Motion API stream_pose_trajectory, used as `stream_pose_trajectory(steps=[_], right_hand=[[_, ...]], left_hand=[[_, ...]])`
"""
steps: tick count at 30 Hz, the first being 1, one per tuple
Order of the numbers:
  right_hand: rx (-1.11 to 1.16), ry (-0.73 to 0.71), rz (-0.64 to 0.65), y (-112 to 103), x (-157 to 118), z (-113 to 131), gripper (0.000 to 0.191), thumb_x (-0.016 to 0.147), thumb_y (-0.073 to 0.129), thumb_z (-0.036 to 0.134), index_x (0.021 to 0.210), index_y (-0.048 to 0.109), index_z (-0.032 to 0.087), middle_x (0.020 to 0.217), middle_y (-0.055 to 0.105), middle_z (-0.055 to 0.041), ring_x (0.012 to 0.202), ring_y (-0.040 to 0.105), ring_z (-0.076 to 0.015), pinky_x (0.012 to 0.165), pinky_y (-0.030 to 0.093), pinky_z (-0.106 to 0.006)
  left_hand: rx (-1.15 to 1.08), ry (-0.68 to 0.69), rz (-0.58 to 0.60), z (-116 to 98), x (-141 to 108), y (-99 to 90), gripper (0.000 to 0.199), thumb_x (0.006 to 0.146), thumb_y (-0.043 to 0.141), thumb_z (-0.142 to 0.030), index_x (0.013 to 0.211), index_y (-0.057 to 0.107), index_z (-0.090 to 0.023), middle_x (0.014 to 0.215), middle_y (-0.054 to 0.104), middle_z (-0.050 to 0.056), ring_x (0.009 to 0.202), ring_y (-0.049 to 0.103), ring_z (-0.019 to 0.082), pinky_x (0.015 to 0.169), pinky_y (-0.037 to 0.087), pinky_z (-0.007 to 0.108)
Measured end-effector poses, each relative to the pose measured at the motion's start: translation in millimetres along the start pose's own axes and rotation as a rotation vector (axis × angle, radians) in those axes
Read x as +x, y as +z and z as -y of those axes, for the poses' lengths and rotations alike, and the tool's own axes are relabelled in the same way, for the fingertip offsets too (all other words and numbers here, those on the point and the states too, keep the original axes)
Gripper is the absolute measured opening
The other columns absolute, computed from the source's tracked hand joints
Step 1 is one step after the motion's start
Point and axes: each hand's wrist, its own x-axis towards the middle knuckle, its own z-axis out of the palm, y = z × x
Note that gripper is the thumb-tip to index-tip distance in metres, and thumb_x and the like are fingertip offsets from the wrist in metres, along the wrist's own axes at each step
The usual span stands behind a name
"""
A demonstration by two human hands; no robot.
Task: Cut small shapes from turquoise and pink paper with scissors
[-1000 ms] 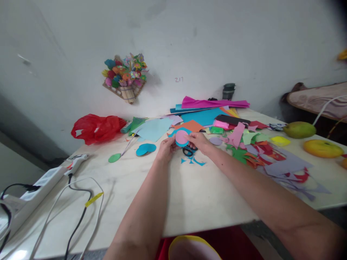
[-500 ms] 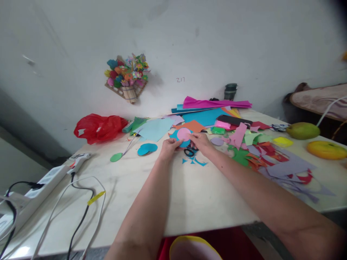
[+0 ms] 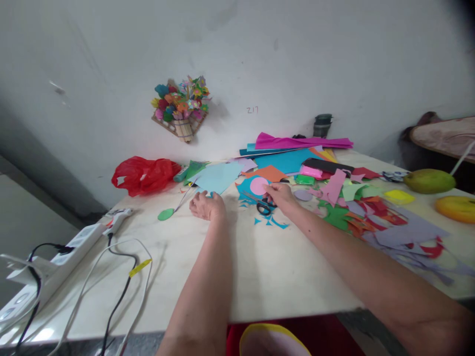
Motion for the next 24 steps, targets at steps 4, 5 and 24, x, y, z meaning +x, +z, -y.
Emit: stream_pose_trajectory(steps=[4, 5, 24], right_hand=[[-0.011, -0.01, -0.009, -0.9, 1.9, 0.1, 0.031, 0.076, 0.069, 0.039, 0.057, 0.058, 0.018, 0.054, 0.062, -0.0021, 0.041, 0.046, -0.0081, 0.036, 0.032, -0.019], [-0.016, -0.016, -0.009, -1.0, 2.4, 0.2, 0.03, 0.076, 0.069, 0.039, 0.057, 0.057, 0.018, 0.054, 0.061, -0.0016, 0.041, 0.046, -0.0084, 0.037, 0.032, -0.019], [-0.797, -0.278, 0.112, -5.3, -2.6, 4.1, 0.027, 0.079, 0.07, 0.039, 0.101, 0.07, 0.023, 0.095, 0.074, -0.0057, 0.091, 0.066, -0.0231, 0.076, 0.048, -0.031]], left_hand=[[-0.005, 0.079, 0.008, -0.9, -3.0, 3.1, 0.042, 0.072, 0.068, -0.018, 0.113, 0.063, -0.02, 0.139, 0.054, 0.017, 0.136, 0.036, 0.036, 0.111, 0.022, 0.051], [-0.045, 0.128, 0.042, -2.4, -5.2, 5.8, 0.04, 0.074, 0.066, -0.019, 0.114, 0.063, -0.02, 0.137, 0.055, 0.016, 0.135, 0.039, 0.035, 0.11, 0.025, 0.049], [-0.841, -0.207, 0.827, -1.1, -31.9, 33.1, 0.039, 0.057, 0.083, -0.047, 0.071, 0.064, -0.017, 0.068, 0.065, 0.003, 0.076, 0.066, 0.019, 0.073, 0.05, 0.031]])
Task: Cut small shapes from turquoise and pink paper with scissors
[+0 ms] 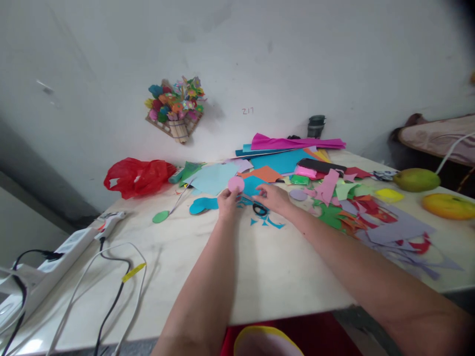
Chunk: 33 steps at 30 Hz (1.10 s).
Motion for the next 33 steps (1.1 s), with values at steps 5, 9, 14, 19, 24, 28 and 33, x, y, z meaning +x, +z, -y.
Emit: stream_pose_trajectory(steps=[5, 9, 14, 19, 24, 28, 33], right_hand=[[-0.407, -0.14, 0.19, -1.7, -10.1, 11.4, 0.053, 0.083, 0.064, 0.049, 0.122, 0.066, 0.014, 0.122, 0.066, -0.017, 0.117, 0.055, -0.0346, 0.091, 0.044, -0.04], [-0.469, -0.111, 0.229, -0.4, -11.2, 17.6, 0.046, 0.085, 0.058, 0.035, 0.126, 0.065, 0.016, 0.125, 0.064, -0.0163, 0.116, 0.054, -0.0344, 0.091, 0.043, -0.039], [-0.488, -0.128, 0.221, 1.6, -8.3, 15.1, 0.047, 0.082, 0.058, 0.035, 0.125, 0.066, 0.015, 0.125, 0.064, -0.0181, 0.115, 0.055, -0.0352, 0.092, 0.042, -0.04], [-0.481, -0.127, 0.151, -5.6, -4.6, 6.3, 0.051, 0.079, 0.059, 0.031, 0.127, 0.064, 0.016, 0.123, 0.066, -0.0169, 0.115, 0.057, -0.0348, 0.091, 0.043, -0.039], [-0.534, 0.09, -0.024, -25.9, 2.2, -3.4, 0.042, 0.082, 0.055, 0.03, 0.119, 0.068, 0.015, 0.118, 0.067, -0.0181, 0.113, 0.057, -0.035, 0.085, 0.045, -0.039], [-0.583, 0.246, -0.012, -36.5, 4.1, -13.5, 0.045, 0.083, 0.054, 0.026, 0.123, 0.065, 0.009, 0.114, 0.068, -0.0214, 0.108, 0.06, -0.0361, 0.08, 0.044, -0.039], [-0.63, 0.122, 0.041, -33.3, 4.7, -25.7, 0.04, 0.086, 0.051, 0.021, 0.118, 0.068, 0.005, 0.121, 0.064, -0.0257, 0.113, 0.054, -0.0378, 0.09, 0.037, -0.045]], left_hand=[[-0.13, 0.018, -0.082, -0.4, 0.6, -3.2, 0.035, 0.059, 0.081, -0.044, 0.067, 0.059, -0.019, 0.062, 0.06, -0.002, 0.073, 0.064, 0.016, 0.071, 0.048, 0.028], [-0.238, -0.053, -0.07, -4.4, -2.9, -0.1, 0.032, 0.057, 0.082, -0.036, 0.07, 0.059, -0.018, 0.072, 0.066, 0.001, 0.081, 0.066, 0.017, 0.073, 0.048, 0.027], [-0.275, -0.13, 0.005, -6.7, -2.8, 1.4, 0.032, 0.059, 0.08, -0.034, 0.078, 0.06, -0.019, 0.083, 0.068, 0.003, 0.095, 0.065, 0.021, 0.079, 0.049, 0.032], [-0.292, -0.156, -0.02, -6.6, -0.5, 1.1, 0.029, 0.06, 0.079, -0.032, 0.078, 0.06, -0.019, 0.084, 0.069, 0.004, 0.099, 0.065, 0.022, 0.08, 0.047, 0.032], [-0.339, -0.197, -0.028, -4.7, 2.5, 0.2, 0.024, 0.061, 0.079, -0.026, 0.077, 0.063, -0.018, 0.083, 0.069, 0.005, 0.093, 0.065, 0.02, 0.083, 0.046, 0.031], [-0.375, -0.239, -0.026, -2.4, 4.9, -0.2, 0.019, 0.063, 0.078, -0.019, 0.073, 0.062, -0.017, 0.079, 0.069, 0.004, 0.085, 0.066, 0.017, 0.082, 0.046, 0.029], [-0.35, -0.245, 0.01, -1.0, 5.6, -0.2, 0.016, 0.065, 0.077, -0.017, 0.077, 0.066, -0.016, 0.08, 0.07, 0.005, 0.083, 0.066, 0.016, 0.081, 0.045, 0.026]])
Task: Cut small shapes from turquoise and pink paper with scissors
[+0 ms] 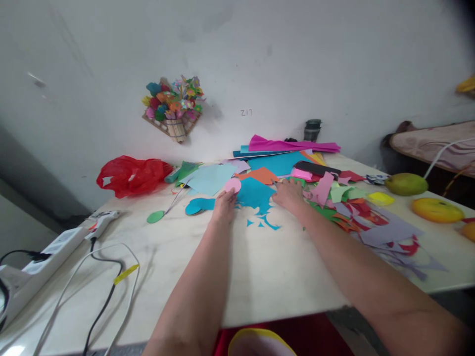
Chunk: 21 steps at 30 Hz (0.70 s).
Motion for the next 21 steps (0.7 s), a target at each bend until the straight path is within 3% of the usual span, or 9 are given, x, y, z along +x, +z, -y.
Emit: stream_pose_trajectory(steps=[5, 10, 15, 21], right_hand=[[-0.015, -0.079, 0.066, 13.8, 8.0, 1.0, 0.044, 0.092, 0.044, 0.03, 0.127, 0.065, 0.015, 0.139, 0.056, -0.0168, 0.127, 0.045, -0.0351, 0.106, 0.024, -0.052], [0.116, 0.029, 0.087, 23.0, 17.7, -1.3, 0.048, 0.089, 0.051, 0.05, 0.12, 0.067, 0.016, 0.139, 0.054, -0.0162, 0.128, 0.044, -0.0353, 0.104, 0.028, -0.049], [0.164, 0.085, 0.062, 30.2, 25.1, -4.4, 0.052, 0.083, 0.059, 0.056, 0.114, 0.067, 0.016, 0.135, 0.055, -0.0179, 0.129, 0.042, -0.0367, 0.104, 0.027, -0.052], [0.248, 0.103, 0.039, 39.6, 36.3, -6.7, 0.026, 0.078, 0.069, 0.045, 0.083, 0.073, 0.02, 0.12, 0.064, -0.0119, 0.116, 0.051, -0.0333, 0.096, 0.034, -0.046]], left_hand=[[0.043, -0.002, 0.052, 0.4, -2.2, 1.2, 0.02, 0.064, 0.081, -0.018, 0.08, 0.069, -0.014, 0.08, 0.072, 0.005, 0.081, 0.067, 0.016, 0.086, 0.045, 0.028], [0.058, 0.026, 0.073, 2.7, -3.9, 2.6, 0.021, 0.062, 0.084, -0.021, 0.075, 0.069, -0.013, 0.077, 0.072, 0.006, 0.082, 0.068, 0.017, 0.085, 0.045, 0.028], [0.057, 0.034, 0.089, 3.0, -4.9, 4.3, 0.022, 0.059, 0.086, -0.021, 0.07, 0.068, -0.014, 0.073, 0.072, 0.006, 0.082, 0.068, 0.019, 0.087, 0.047, 0.03], [0.054, 0.025, 0.113, 2.2, -6.8, 6.6, 0.025, 0.057, 0.086, -0.02, 0.076, 0.072, -0.012, 0.08, 0.074, 0.01, 0.091, 0.069, 0.023, 0.093, 0.046, 0.033]])
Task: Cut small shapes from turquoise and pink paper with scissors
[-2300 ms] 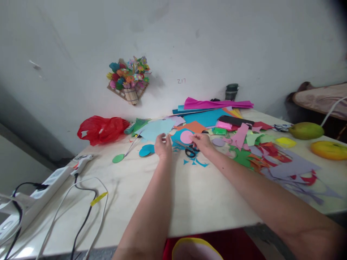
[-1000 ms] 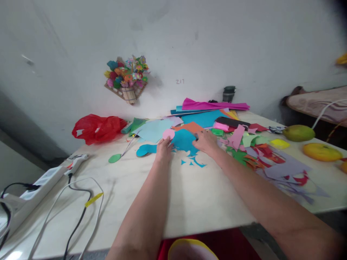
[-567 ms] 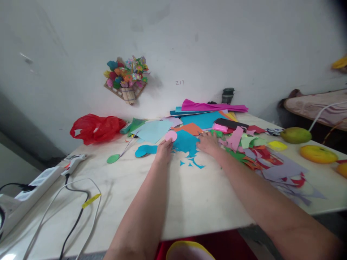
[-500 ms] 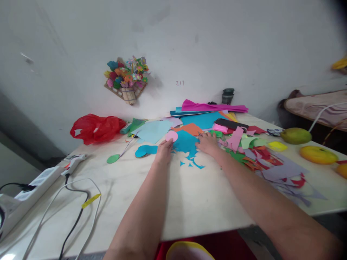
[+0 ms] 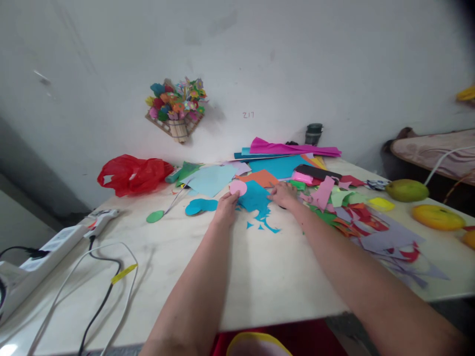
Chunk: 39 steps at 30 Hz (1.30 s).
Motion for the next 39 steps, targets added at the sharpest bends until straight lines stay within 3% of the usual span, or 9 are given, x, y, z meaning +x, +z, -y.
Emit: stream_pose_trajectory(steps=[6, 9, 11, 16, 23, 26, 31, 36, 39], right_hand=[[0.047, -0.087, -0.227, -0.4, -3.5, -0.9, 0.02, 0.083, 0.066, 0.034, 0.068, 0.069, 0.021, 0.101, 0.07, -0.0097, 0.102, 0.053, -0.0298, 0.091, 0.034, -0.044], [0.072, -0.271, -0.46, -7.2, -9.9, 2.9, 0.017, 0.087, 0.06, 0.028, 0.074, 0.067, 0.02, 0.105, 0.069, -0.0114, 0.103, 0.052, -0.029, 0.092, 0.032, -0.044], [0.088, -0.314, -0.521, -12.6, -14.2, 7.9, 0.016, 0.09, 0.055, 0.027, 0.084, 0.067, 0.018, 0.102, 0.069, -0.0136, 0.098, 0.053, -0.0283, 0.086, 0.033, -0.04], [0.13, -0.017, -0.372, -25.2, -23.1, 20.3, 0.034, 0.098, 0.036, 0.032, 0.11, 0.062, 0.013, 0.084, 0.069, -0.0139, 0.076, 0.058, -0.0273, 0.067, 0.033, -0.034], [0.515, 0.042, -0.397, -35.5, -24.3, 11.5, 0.044, 0.097, 0.029, 0.026, 0.132, 0.052, 0.014, 0.087, 0.07, -0.0109, 0.087, 0.067, -0.0278, 0.08, 0.044, -0.034], [0.82, 0.065, -0.369, -32.3, -20.8, 9.2, 0.041, 0.096, 0.033, 0.03, 0.127, 0.058, 0.016, 0.076, 0.067, -0.0058, 0.074, 0.069, -0.024, 0.071, 0.05, -0.033], [1.202, 0.127, -0.321, -26.0, -17.7, 16.8, 0.029, 0.087, 0.05, 0.034, 0.106, 0.065, 0.018, 0.081, 0.066, -0.0028, 0.054, 0.061, -0.0145, 0.05, 0.048, -0.027], [1.31, 0.135, -0.209, -21.4, -22.4, 27.4, 0.023, 0.079, 0.061, 0.033, 0.095, 0.066, 0.017, 0.071, 0.062, 0.0, 0.046, 0.056, -0.0118, 0.044, 0.044, -0.024], [1.315, 0.099, -0.144, -19.3, -26.4, 31.8, 0.025, 0.077, 0.062, 0.032, 0.098, 0.067, 0.018, 0.081, 0.068, -0.0019, 0.045, 0.056, -0.0108, 0.043, 0.042, -0.024]], left_hand=[[0.017, 0.003, 0.011, 2.0, 1.5, -2.4, 0.028, 0.055, 0.088, -0.025, 0.075, 0.073, -0.013, 0.08, 0.075, 0.009, 0.09, 0.069, 0.022, 0.095, 0.046, 0.034], [0.019, 0.011, 0.003, 2.2, 2.3, -5.0, 0.032, 0.056, 0.089, -0.028, 0.08, 0.073, -0.014, 0.085, 0.075, 0.009, 0.097, 0.068, 0.024, 0.098, 0.045, 0.035], [0.019, 0.01, 0.012, 1.6, 2.4, -6.4, 0.034, 0.057, 0.088, -0.028, 0.084, 0.073, -0.014, 0.089, 0.075, 0.01, 0.102, 0.068, 0.026, 0.099, 0.045, 0.037], [0.019, -0.017, 0.049, -1.2, 0.2, -5.5, 0.032, 0.063, 0.086, -0.027, 0.089, 0.072, -0.013, 0.093, 0.075, 0.012, 0.094, 0.069, 0.026, 0.094, 0.049, 0.04], [0.008, -0.052, 0.079, -3.5, -5.6, 1.8, 0.023, 0.071, 0.08, -0.022, 0.089, 0.07, -0.012, 0.09, 0.074, 0.012, 0.084, 0.072, 0.021, 0.092, 0.052, 0.037], [0.011, -0.069, 0.078, -3.7, -6.2, 3.4, 0.021, 0.072, 0.08, -0.021, 0.087, 0.069, -0.012, 0.089, 0.074, 0.011, 0.083, 0.072, 0.021, 0.092, 0.052, 0.038], [0.005, -0.07, 0.068, -3.2, -5.3, 3.4, 0.018, 0.072, 0.081, -0.021, 0.081, 0.067, -0.013, 0.092, 0.073, 0.01, 0.09, 0.071, 0.022, 0.094, 0.052, 0.039], [0.004, -0.105, 0.077, -3.0, -5.6, 3.9, 0.017, 0.072, 0.082, -0.019, 0.078, 0.068, -0.012, 0.086, 0.072, 0.008, 0.084, 0.07, 0.019, 0.091, 0.054, 0.038], [0.016, -0.124, 0.082, -2.2, -5.9, 4.1, 0.015, 0.072, 0.081, -0.017, 0.077, 0.07, -0.009, 0.083, 0.072, 0.009, 0.079, 0.069, 0.017, 0.09, 0.055, 0.037]])
